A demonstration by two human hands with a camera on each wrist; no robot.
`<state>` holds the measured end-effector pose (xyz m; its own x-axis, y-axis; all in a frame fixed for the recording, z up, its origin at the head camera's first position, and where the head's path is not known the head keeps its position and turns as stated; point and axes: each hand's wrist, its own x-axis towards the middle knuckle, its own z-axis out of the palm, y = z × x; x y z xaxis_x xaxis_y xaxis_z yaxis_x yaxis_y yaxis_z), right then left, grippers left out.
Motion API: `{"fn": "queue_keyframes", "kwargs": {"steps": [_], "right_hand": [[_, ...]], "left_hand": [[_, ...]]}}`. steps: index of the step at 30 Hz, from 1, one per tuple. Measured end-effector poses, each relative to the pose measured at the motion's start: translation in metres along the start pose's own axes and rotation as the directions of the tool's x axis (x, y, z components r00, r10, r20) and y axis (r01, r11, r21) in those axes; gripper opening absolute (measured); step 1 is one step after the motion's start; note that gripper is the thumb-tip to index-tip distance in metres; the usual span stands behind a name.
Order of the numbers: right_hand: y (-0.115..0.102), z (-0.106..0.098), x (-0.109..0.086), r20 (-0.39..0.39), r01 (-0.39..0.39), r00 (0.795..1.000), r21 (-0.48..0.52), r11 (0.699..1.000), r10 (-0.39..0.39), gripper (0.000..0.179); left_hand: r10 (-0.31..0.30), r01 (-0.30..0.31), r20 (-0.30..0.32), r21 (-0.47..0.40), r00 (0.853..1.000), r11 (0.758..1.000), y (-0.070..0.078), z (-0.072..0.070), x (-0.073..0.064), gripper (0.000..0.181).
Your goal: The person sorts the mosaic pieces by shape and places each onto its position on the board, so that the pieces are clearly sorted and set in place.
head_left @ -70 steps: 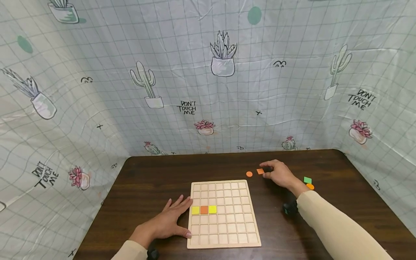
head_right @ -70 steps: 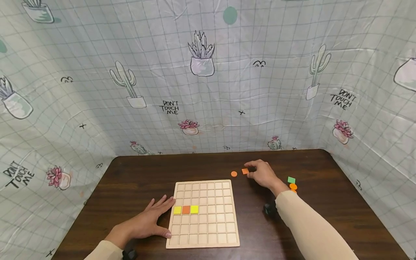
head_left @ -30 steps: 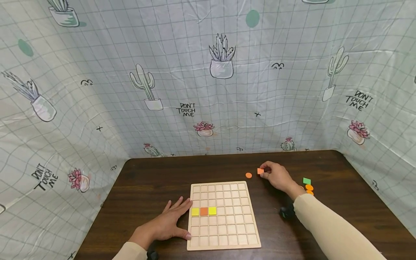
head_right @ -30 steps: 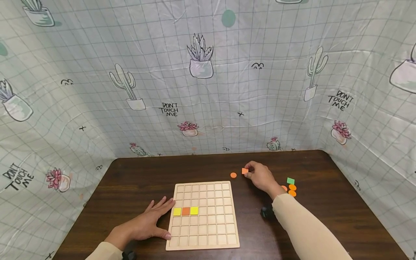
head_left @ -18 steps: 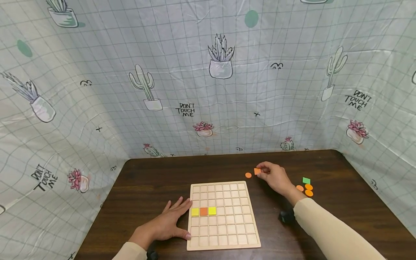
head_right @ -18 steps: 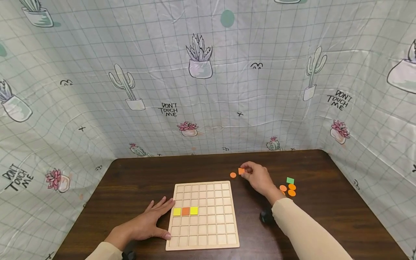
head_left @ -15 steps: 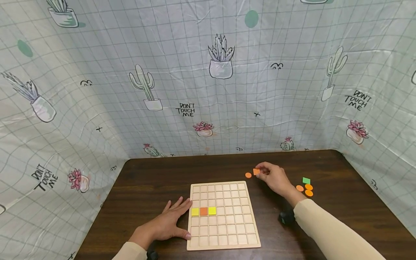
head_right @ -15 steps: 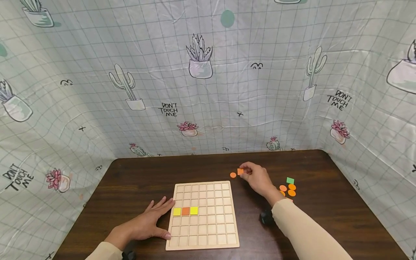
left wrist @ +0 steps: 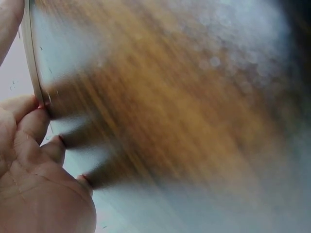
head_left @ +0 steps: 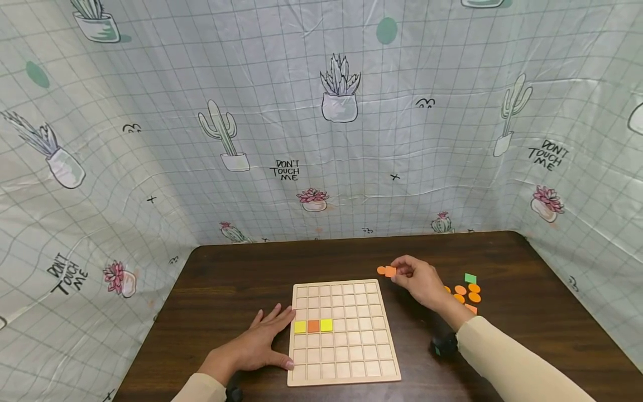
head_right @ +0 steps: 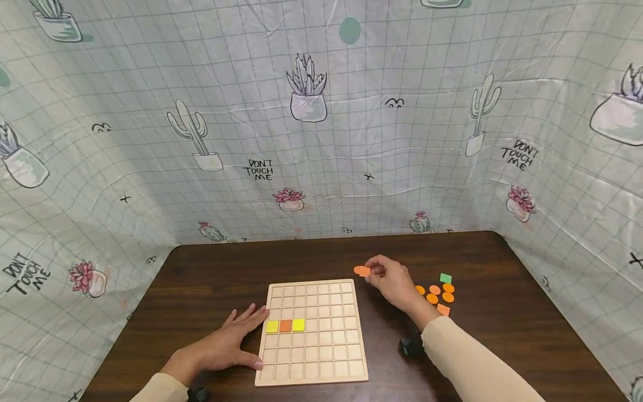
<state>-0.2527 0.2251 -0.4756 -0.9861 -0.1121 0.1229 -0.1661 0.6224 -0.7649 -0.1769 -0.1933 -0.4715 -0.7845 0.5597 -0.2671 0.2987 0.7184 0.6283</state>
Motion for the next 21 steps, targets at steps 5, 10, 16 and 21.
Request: {"fn": "queue_keyframes", "kwargs": {"steps": [5,10,16,21], "right_hand": [[-0.003,0.001,-0.005,-0.001,0.001,1.0,0.009,1.0,-0.001,0.021],[-0.007,0.005,-0.01,0.002,0.016,1.0,0.031,0.999,-0.016,0.022],[-0.013,0.011,-0.015,0.01,0.032,0.999,0.061,0.998,-0.032,0.024],[-0.017,0.015,-0.019,0.042,0.043,0.998,0.098,0.994,-0.047,0.025]], "left_hand": [[-0.001,0.001,0.004,-0.001,1.0,1.0,-0.001,0.0,0.001,0.107],[-0.001,0.001,0.009,0.0,1.0,1.0,-0.002,0.001,0.001,0.107],[-0.003,0.003,0.01,-0.001,1.0,1.0,-0.001,0.0,0.001,0.106],[-0.005,0.005,0.008,0.008,1.0,1.0,-0.001,0.001,0.002,0.107]]}}
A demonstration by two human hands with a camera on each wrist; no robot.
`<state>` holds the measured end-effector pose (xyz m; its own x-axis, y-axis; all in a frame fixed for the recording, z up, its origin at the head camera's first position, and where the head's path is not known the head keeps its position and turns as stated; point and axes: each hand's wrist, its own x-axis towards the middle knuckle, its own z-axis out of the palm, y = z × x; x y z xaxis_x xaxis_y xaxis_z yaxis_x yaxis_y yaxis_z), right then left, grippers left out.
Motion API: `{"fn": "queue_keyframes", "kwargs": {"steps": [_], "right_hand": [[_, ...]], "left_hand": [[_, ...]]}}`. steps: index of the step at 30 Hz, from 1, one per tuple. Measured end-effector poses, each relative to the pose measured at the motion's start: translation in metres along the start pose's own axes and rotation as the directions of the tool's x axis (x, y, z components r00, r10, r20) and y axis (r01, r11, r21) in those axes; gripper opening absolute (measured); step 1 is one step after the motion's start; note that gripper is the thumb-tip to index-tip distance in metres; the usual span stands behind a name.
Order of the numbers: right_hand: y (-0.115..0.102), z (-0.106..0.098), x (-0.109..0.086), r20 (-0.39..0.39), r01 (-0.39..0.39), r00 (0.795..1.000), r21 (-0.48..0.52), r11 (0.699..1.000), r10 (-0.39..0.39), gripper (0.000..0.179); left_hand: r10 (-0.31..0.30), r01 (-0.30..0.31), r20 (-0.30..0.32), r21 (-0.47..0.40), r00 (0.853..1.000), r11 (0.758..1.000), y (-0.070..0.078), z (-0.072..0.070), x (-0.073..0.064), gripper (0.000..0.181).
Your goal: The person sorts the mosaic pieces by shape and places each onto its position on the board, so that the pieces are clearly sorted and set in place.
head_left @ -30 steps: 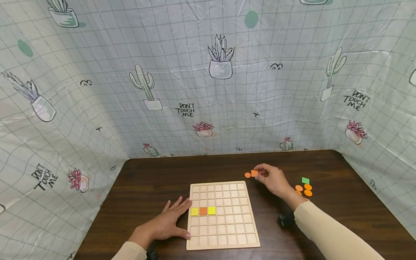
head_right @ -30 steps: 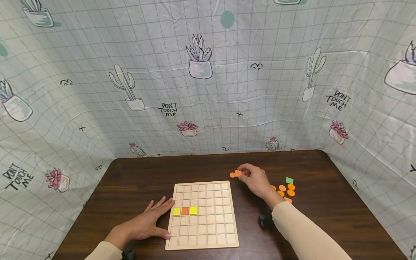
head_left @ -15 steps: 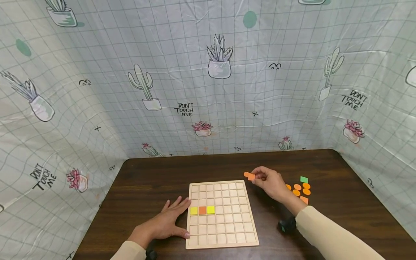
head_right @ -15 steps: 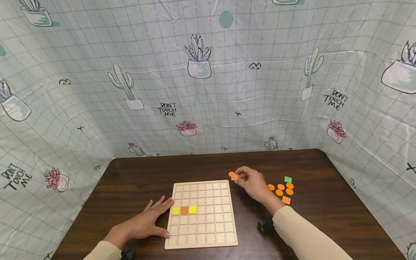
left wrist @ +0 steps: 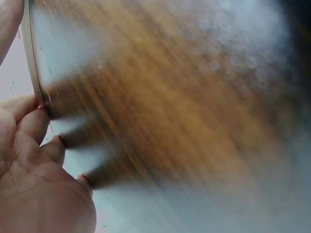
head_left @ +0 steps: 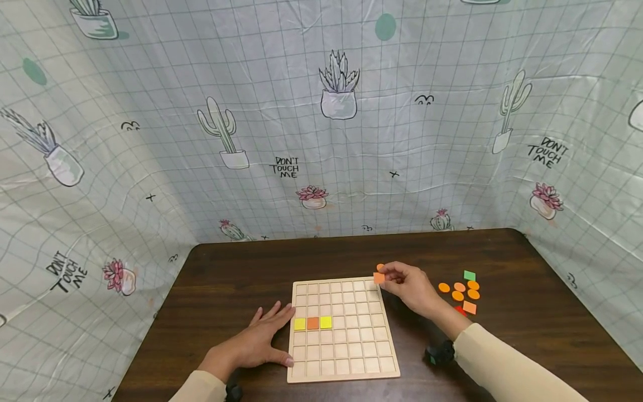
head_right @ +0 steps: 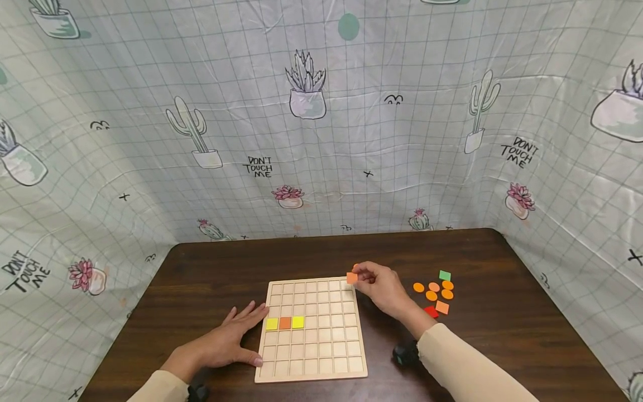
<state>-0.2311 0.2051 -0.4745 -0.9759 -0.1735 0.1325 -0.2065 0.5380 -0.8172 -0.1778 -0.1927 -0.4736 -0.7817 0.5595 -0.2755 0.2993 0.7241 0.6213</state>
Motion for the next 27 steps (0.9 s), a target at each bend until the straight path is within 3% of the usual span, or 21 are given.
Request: {"fn": "queue_keyframes", "kwargs": {"steps": [6,27], "right_hand": [[-0.003,0.005,-0.004,0.019,0.034,0.999,0.017,0.999,-0.034,0.02],[-0.01,0.027,-0.016,0.094,0.024,0.995,0.077,0.997,-0.032,0.02]], "left_hand": [[0.0,0.0,-0.004,-0.002,1.0,1.0,0.0,0.001,0.001,0.107],[-0.002,0.002,-0.011,-0.004,1.0,1.0,0.001,0.0,0.0,0.108]]}}
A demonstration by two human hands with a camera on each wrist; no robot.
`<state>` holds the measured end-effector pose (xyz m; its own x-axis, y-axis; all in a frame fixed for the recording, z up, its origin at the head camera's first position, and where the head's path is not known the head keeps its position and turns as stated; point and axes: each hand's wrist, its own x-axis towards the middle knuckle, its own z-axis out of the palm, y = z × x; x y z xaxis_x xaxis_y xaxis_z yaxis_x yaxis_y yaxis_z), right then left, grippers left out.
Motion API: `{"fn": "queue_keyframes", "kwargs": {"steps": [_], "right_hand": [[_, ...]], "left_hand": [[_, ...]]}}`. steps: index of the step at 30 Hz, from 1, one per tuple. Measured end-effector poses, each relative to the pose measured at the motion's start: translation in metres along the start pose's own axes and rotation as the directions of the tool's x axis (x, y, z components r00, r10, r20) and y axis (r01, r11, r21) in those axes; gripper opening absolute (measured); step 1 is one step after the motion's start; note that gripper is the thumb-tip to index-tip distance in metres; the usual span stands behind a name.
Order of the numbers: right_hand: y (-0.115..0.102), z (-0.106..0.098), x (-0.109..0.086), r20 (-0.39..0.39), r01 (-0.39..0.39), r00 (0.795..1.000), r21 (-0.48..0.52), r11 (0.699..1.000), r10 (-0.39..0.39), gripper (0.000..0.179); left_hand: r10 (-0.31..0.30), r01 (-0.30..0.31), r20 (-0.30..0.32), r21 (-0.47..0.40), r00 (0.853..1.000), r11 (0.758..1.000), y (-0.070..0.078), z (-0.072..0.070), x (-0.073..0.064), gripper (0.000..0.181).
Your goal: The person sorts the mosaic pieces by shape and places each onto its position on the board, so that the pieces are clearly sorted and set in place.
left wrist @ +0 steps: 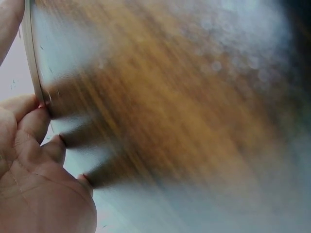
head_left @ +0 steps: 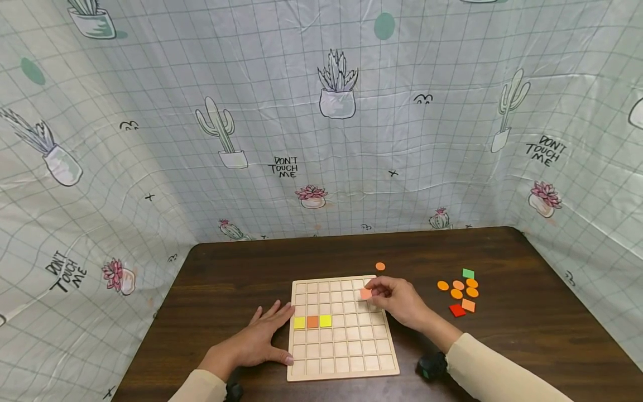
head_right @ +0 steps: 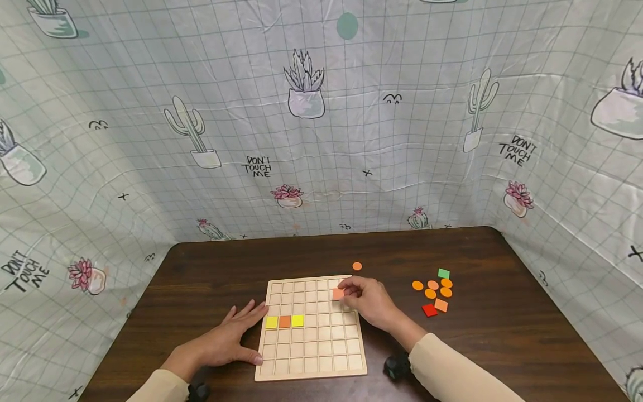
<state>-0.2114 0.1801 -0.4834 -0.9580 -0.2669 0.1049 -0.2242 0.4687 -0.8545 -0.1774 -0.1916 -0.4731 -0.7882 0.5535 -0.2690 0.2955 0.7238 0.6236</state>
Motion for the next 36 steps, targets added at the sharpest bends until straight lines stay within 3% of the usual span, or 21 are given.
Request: {"fn": "queue_keyframes", "kwargs": {"steps": [24,36], "right_hand": [[-0.018,0.038,-0.001,0.078,0.068,0.995,-0.018,0.998,-0.066,0.015],[-0.024,0.058,-0.002,0.129,0.113,0.987,-0.102,0.988,-0.1,0.015]], "left_hand": [[0.011,-0.011,0.003,0.004,1.0,1.0,0.001,-0.001,-0.002,0.108],[0.016,-0.015,0.004,-0.005,1.0,1.0,-0.002,-0.001,-0.001,0.111]]}}
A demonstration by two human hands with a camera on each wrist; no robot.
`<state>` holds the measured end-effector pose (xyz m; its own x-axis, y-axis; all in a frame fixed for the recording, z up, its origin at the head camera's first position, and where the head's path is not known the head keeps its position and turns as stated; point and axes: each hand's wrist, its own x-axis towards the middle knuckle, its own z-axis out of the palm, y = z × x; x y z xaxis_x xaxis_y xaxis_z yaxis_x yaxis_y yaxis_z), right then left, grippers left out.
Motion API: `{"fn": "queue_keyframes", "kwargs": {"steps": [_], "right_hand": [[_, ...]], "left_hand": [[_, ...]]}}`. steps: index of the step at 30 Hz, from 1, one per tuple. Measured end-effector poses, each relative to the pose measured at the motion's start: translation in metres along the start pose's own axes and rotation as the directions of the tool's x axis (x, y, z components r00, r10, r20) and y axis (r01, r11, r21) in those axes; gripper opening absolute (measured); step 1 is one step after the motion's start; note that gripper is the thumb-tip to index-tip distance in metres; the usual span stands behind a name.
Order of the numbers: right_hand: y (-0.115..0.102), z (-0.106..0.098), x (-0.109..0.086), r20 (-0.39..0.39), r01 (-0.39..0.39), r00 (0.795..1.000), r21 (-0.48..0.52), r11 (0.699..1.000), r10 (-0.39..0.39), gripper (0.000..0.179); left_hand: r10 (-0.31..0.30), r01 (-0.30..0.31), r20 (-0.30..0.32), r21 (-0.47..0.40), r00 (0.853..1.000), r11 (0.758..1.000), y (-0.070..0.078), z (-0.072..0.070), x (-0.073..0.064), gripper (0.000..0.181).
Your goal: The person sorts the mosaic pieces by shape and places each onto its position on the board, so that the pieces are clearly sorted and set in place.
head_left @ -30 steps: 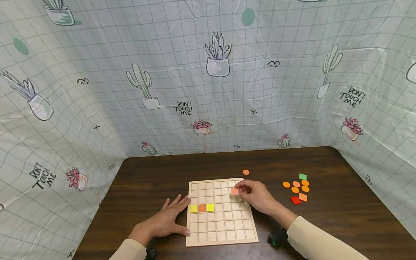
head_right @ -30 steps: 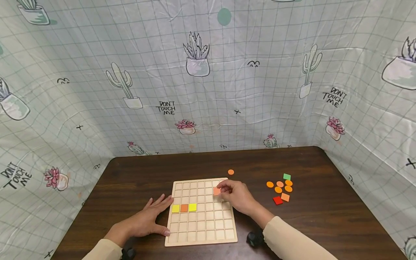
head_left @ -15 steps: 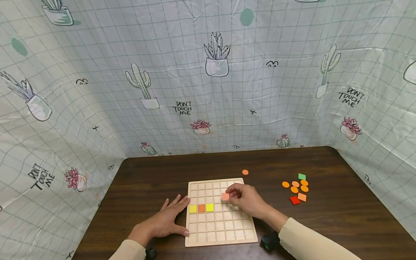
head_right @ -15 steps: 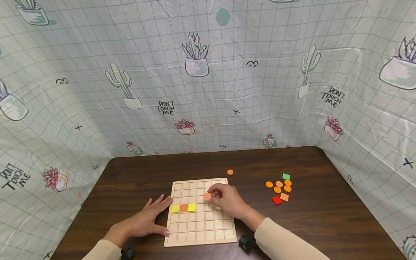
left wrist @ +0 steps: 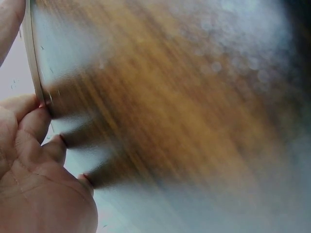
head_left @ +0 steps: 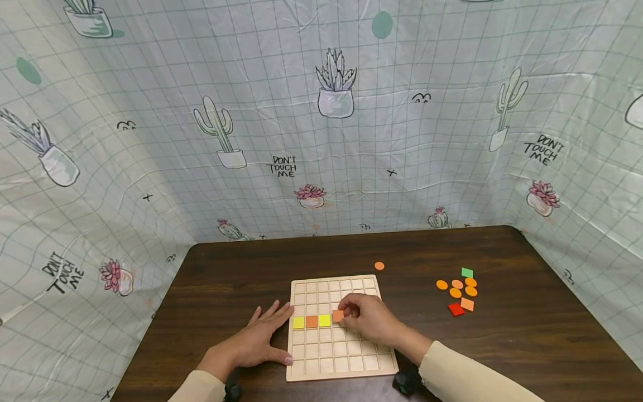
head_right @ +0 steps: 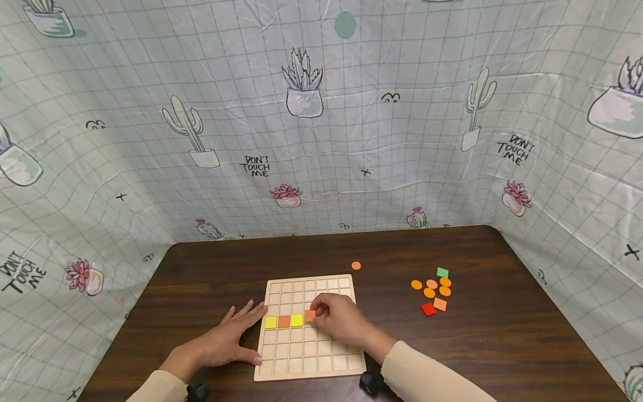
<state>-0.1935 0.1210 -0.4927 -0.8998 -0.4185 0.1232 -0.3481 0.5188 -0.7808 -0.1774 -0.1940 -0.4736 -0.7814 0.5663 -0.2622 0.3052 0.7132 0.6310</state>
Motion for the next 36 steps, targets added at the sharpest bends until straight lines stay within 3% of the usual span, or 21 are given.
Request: {"fn": "queue_keyframes", "kwargs": {"steps": [36], "right_hand": [[-0.0025,0.0024,-0.0022,0.034,-0.005,0.999,-0.101,0.995,0.008,0.012]], "left_hand": [[-0.012,0.012,0.002,0.02,1.0,1.0,0.002,0.0007,0.0018,0.107]]}}
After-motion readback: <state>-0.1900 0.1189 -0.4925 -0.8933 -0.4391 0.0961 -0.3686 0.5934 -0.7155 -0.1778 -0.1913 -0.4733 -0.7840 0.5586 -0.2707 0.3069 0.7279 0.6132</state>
